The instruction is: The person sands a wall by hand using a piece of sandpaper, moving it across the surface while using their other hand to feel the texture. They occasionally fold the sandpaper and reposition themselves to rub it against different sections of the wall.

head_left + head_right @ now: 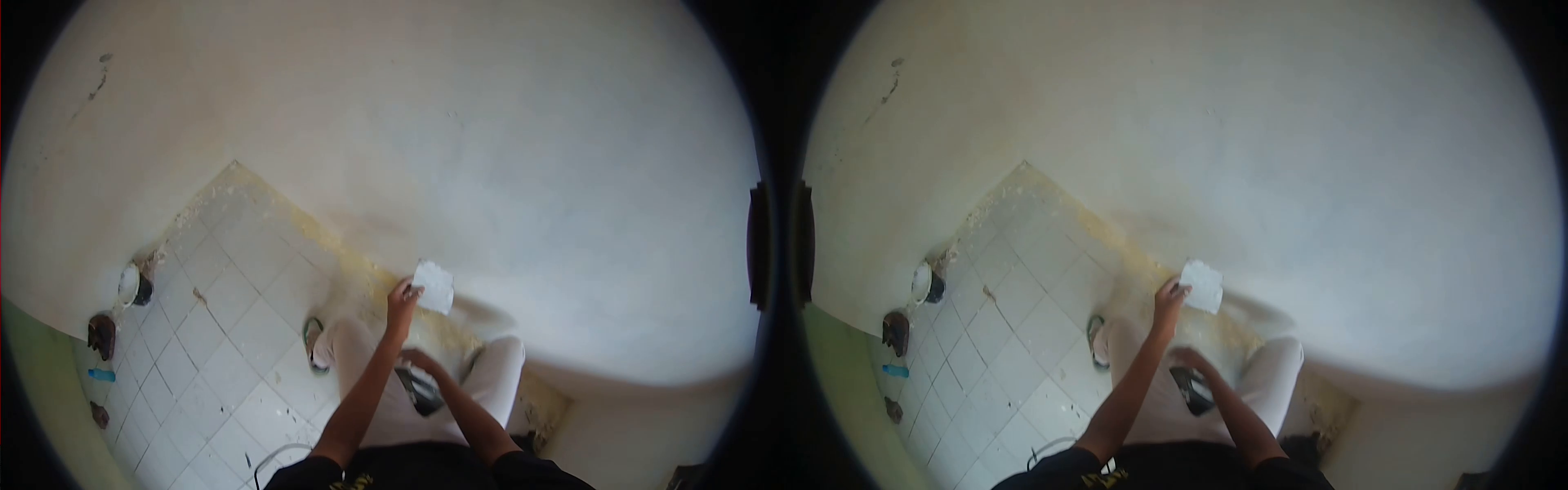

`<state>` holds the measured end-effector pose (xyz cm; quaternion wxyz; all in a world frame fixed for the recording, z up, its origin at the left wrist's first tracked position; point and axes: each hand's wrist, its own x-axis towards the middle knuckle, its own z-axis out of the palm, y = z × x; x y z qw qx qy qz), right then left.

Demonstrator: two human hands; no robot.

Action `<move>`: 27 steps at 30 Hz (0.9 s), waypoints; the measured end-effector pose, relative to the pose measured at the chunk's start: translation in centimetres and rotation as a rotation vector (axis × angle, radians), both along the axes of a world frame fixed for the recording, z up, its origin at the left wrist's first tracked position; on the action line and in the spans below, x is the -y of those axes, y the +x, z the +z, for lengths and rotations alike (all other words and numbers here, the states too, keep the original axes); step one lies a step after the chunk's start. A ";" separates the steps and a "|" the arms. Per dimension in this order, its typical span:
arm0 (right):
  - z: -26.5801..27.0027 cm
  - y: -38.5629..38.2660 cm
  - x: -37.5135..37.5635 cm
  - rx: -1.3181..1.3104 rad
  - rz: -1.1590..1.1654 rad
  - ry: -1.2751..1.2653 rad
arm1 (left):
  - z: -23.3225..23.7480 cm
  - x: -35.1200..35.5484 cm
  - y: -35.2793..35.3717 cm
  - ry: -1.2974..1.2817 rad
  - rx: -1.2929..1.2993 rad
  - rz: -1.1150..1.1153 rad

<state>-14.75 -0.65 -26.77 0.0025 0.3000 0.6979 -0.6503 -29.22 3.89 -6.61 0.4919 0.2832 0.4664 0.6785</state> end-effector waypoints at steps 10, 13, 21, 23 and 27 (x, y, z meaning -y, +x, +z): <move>-16.9 -7.4 10.7 -0.122 1.040 -0.103 | -0.5 -7.1 -10.0 -0.235 -0.023 -0.030; -10.1 -10.2 11.3 0.264 1.122 -0.080 | 2.0 -7.9 -14.8 -0.324 -0.068 -0.085; 1.2 -20.1 8.0 0.825 1.084 0.135 | 4.8 -9.5 -30.1 -0.336 -0.072 -0.095; 3.0 -23.3 8.0 0.863 0.940 0.110 | 7.3 -10.2 -32.1 -0.352 -0.064 -0.183; 5.4 -30.0 6.0 0.812 0.781 0.199 | 8.5 -12.0 -32.2 -0.309 -0.052 -0.297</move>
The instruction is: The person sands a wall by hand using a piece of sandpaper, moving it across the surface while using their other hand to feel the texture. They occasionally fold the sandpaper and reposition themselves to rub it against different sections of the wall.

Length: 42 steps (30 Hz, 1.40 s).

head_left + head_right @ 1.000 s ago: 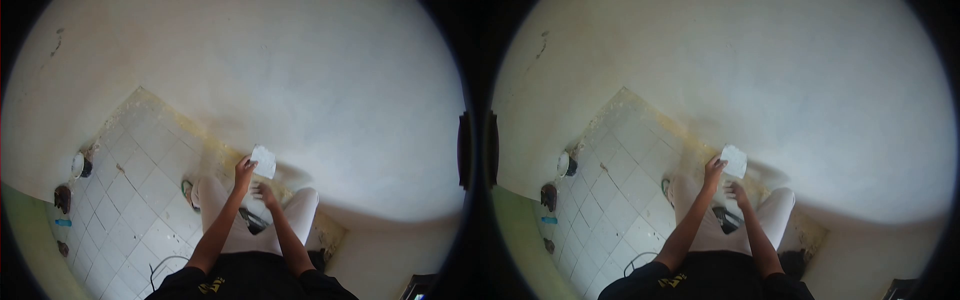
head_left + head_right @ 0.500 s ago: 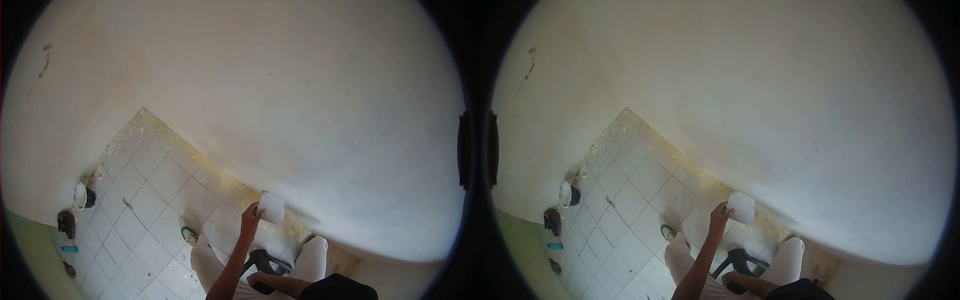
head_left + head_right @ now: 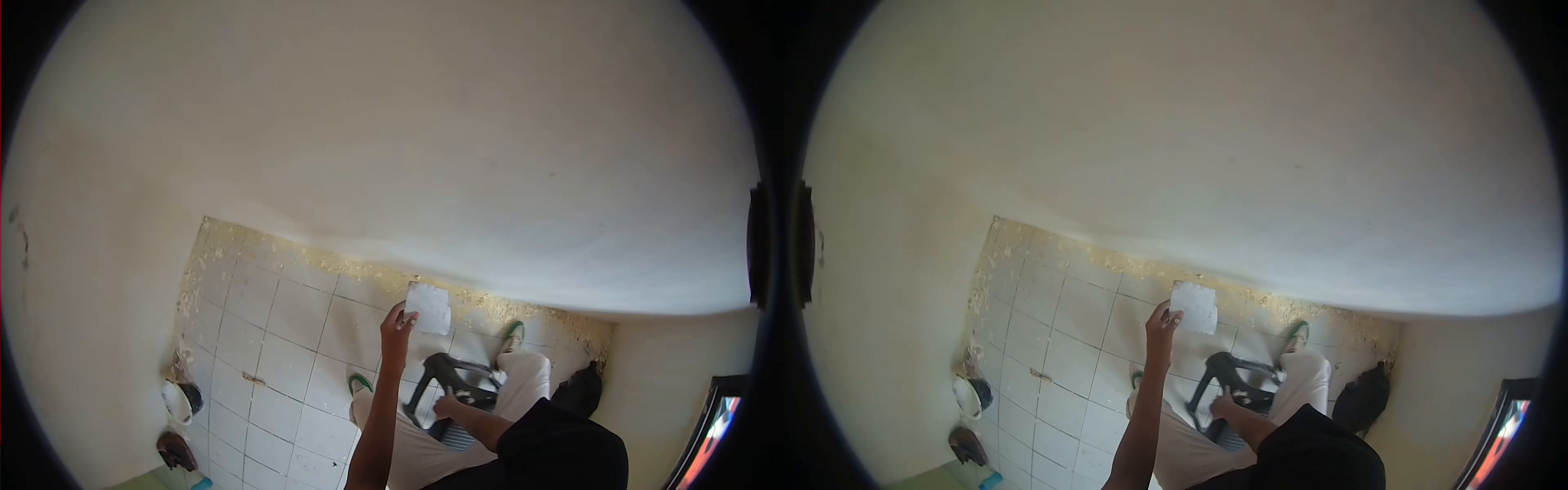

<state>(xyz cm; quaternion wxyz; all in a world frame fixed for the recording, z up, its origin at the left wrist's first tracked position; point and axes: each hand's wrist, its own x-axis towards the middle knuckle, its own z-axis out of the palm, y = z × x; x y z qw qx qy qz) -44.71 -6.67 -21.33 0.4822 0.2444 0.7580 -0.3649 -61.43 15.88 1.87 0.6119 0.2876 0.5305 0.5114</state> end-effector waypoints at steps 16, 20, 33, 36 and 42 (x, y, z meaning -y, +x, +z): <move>-19.6 -16.3 -0.6 -0.671 -0.602 0.204 | -1.6 -5.7 4.9 0.078 0.066 -0.295; -7.3 -11.5 -7.0 -0.273 -1.209 0.496 | -1.2 -5.7 3.9 0.095 0.088 -0.338; -3.3 -11.3 -7.4 -0.014 -1.270 0.048 | -2.5 -4.7 5.0 0.023 0.090 -0.390; -4.8 -11.2 -7.2 -0.064 -1.264 0.052 | -3.1 -4.8 5.2 0.034 0.111 -0.373; -9.4 -11.9 -6.4 -0.173 -1.264 0.197 | -1.5 -4.9 4.6 0.064 0.134 -0.393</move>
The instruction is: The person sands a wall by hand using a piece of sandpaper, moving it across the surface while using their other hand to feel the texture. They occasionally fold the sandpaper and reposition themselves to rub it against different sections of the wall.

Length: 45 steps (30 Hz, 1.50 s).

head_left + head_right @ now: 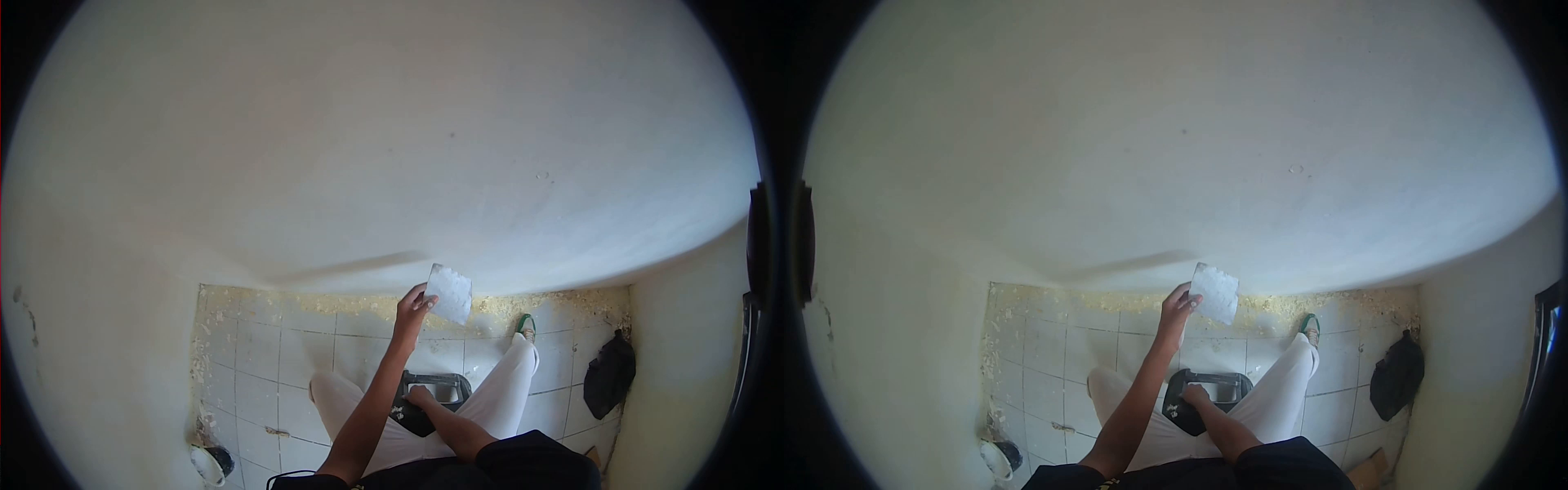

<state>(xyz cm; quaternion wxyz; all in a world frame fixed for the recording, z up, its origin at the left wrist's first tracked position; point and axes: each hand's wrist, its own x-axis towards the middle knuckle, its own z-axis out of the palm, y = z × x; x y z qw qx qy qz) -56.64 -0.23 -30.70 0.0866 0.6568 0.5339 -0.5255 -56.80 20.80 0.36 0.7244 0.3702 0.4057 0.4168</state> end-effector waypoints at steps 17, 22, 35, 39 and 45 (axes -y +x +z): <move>0.8 1.9 -3.9 0.109 0.194 0.405 | 0.2 8.0 -1.3 0.190 -0.010 0.110; 5.8 7.5 -10.5 -0.738 -0.624 0.411 | 1.1 7.5 -1.8 0.114 0.029 0.156; 32.7 12.5 -9.6 -1.627 -1.154 0.373 | 3.3 9.9 -1.3 0.313 -0.075 0.214; 34.1 12.1 -9.3 -1.303 -0.943 0.645 | 2.8 9.9 -1.2 0.371 -0.091 0.219; 34.6 12.5 -8.4 -1.165 -1.027 0.656 | 3.1 10.5 -0.9 0.349 -0.072 0.167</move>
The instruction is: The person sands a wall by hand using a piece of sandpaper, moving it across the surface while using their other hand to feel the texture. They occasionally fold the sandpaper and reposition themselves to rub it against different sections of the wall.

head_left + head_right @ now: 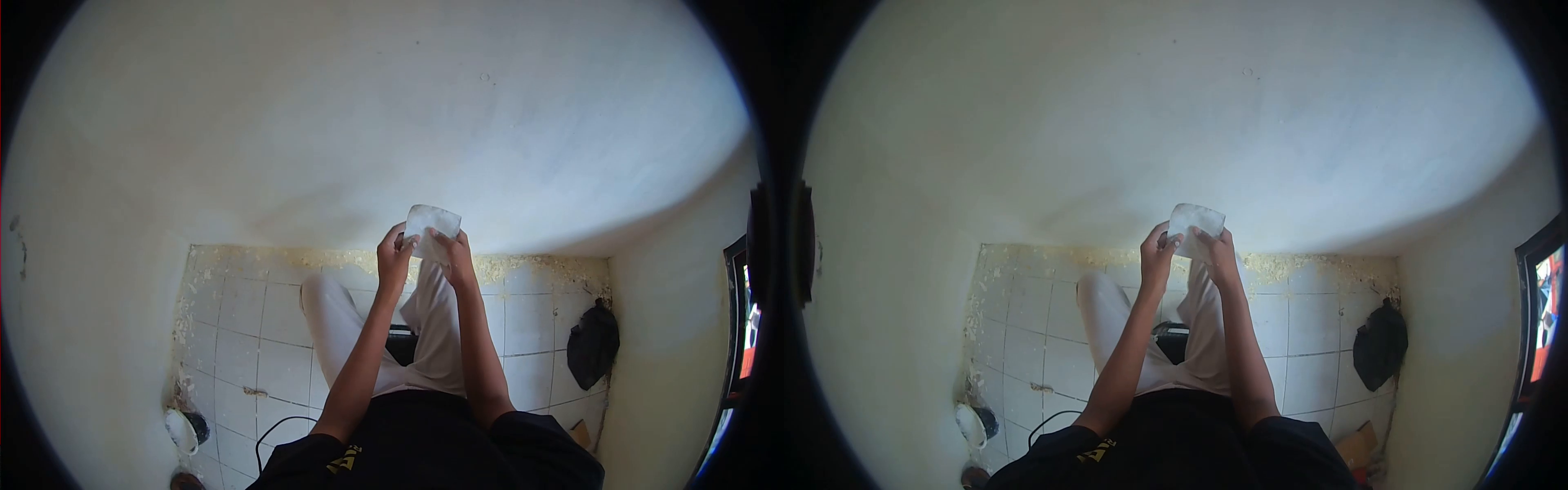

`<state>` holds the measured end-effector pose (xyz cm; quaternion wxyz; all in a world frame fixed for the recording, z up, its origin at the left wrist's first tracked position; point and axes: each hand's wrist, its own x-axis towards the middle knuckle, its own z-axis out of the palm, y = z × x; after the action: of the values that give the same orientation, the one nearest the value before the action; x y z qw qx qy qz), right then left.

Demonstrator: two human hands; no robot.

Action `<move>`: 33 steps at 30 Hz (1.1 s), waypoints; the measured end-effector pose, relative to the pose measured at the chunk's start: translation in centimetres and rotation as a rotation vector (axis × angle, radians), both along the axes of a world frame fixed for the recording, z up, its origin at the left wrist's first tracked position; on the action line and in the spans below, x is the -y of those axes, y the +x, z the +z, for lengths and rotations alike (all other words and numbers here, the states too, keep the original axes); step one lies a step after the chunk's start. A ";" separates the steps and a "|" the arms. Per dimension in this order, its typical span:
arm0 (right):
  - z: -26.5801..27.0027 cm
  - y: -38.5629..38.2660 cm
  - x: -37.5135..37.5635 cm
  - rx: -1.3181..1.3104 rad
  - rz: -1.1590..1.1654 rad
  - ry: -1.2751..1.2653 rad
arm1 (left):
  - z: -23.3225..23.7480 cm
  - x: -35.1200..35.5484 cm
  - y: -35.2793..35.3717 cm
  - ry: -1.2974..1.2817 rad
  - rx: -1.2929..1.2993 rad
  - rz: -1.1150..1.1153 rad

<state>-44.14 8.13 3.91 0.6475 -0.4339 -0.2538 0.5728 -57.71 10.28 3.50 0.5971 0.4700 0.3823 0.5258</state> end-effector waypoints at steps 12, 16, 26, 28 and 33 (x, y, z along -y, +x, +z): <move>-0.1 3.0 -7.3 -0.007 -0.297 0.181 | 2.8 -5.7 0.4 0.357 -0.406 0.009; 2.5 5.3 -8.8 0.102 -0.533 0.236 | 8.0 -10.1 2.9 0.822 -0.868 -0.014; 2.8 8.8 -9.6 0.795 -0.784 0.271 | 13.8 -21.3 10.0 1.594 -1.352 -0.013; 4.8 8.4 -9.8 0.933 -0.785 0.290 | 14.5 -22.6 9.2 1.612 -1.309 -0.049; 13.6 10.3 -14.1 1.380 -0.979 0.661 | 22.4 -23.9 6.4 1.582 -1.374 0.315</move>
<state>-33.89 22.27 17.47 0.6141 -0.5322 -0.5239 -0.2552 -51.35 34.21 25.91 -0.2981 0.8666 0.2430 0.3178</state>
